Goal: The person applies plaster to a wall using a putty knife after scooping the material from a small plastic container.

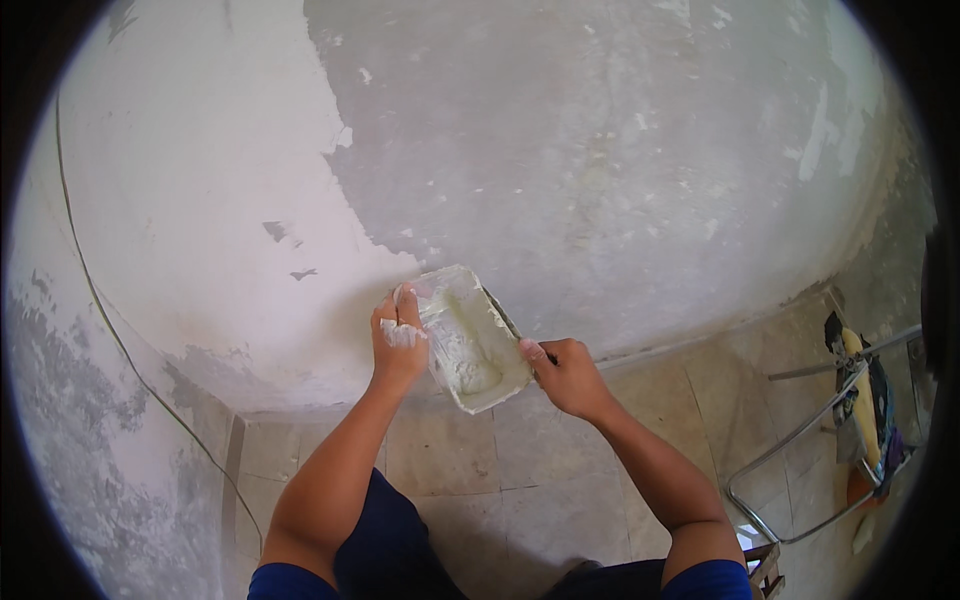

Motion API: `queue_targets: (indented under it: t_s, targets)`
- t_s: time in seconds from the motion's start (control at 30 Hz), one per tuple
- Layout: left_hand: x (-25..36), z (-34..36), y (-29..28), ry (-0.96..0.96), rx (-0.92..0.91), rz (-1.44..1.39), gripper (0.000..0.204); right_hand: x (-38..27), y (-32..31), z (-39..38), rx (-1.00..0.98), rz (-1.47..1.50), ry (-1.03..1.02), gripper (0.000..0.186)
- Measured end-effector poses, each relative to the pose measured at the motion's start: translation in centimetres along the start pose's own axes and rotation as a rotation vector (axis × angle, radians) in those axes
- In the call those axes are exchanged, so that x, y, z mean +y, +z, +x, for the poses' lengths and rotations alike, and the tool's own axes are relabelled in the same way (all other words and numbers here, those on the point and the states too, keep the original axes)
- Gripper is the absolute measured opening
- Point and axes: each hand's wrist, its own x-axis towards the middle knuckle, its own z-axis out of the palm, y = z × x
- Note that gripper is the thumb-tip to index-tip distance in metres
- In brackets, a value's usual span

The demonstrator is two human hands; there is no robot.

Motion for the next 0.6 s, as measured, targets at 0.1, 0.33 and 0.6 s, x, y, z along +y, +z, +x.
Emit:
queue_targets:
  t_s: [0.1, 0.33, 0.6]
  targets:
    - [0.8, 0.2, 0.0, 0.102, 0.045, 0.042, 0.030, 1.2, -1.0, 0.5, -0.015, 0.011, 0.053, 0.063]
    - [0.6, 0.6, -0.3, -0.139, 0.031, -0.212, 0.034, 0.8, -1.6, 0.5, -0.080, 0.234, 0.150, 0.057]
    - [1.7, 0.4, -0.3, -0.243, -0.049, -0.158, 0.037, 0.6, -0.1, 0.1, -0.031, 0.179, 0.104, 0.056]
